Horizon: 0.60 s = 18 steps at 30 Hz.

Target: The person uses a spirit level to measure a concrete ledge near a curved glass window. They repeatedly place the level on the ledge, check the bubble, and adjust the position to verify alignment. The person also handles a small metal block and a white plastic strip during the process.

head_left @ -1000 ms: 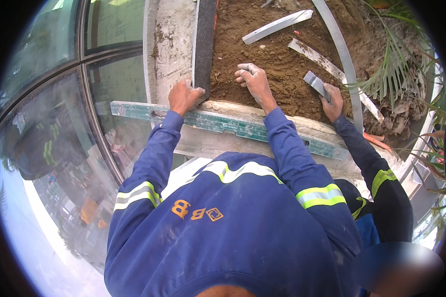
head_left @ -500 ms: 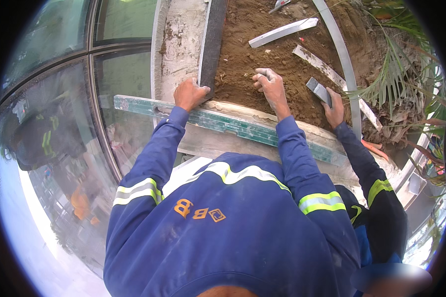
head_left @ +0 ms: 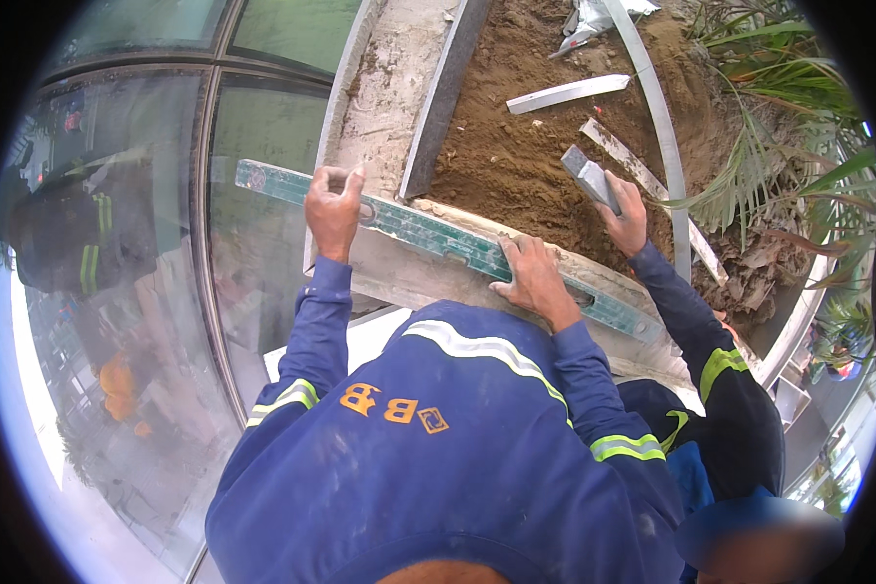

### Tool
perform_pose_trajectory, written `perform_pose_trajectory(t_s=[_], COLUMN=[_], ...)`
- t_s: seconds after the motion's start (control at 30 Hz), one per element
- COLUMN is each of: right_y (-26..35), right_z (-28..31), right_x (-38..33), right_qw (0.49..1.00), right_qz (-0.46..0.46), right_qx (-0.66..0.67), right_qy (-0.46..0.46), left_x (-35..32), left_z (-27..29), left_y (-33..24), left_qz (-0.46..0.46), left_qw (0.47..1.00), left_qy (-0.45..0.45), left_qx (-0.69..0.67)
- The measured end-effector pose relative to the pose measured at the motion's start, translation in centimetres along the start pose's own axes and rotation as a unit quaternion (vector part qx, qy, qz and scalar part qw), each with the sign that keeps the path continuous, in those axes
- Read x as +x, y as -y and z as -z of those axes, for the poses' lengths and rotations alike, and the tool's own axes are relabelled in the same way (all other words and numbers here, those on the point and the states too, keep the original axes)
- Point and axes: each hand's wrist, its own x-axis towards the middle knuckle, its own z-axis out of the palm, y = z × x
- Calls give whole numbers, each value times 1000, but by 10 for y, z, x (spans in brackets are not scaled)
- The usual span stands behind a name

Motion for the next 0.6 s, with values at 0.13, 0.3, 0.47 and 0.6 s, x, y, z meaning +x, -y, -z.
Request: perform_pose_trajectory(t_s=[0.13, 0.3, 0.47, 0.6], right_y=[4, -8, 1, 9], right_z=[-34, -37, -8, 18], right_x=[-3, -2, -2, 8], right_qw=[996, 997, 991, 980], right_qz=[17, 27, 34, 15], right_qx=[-61, -7, 121, 197], right_qy=[-63, -77, -45, 11], left_x=[-11, -5, 27, 49], left_z=[33, 55, 69, 59], left_y=[96, 125, 127, 117], left_qz=[119, 311, 313, 275], left_qw=[978, 885, 843, 816], left_qy=[-147, -147, -47, -21], left_qx=[-85, -313, -434, -508])
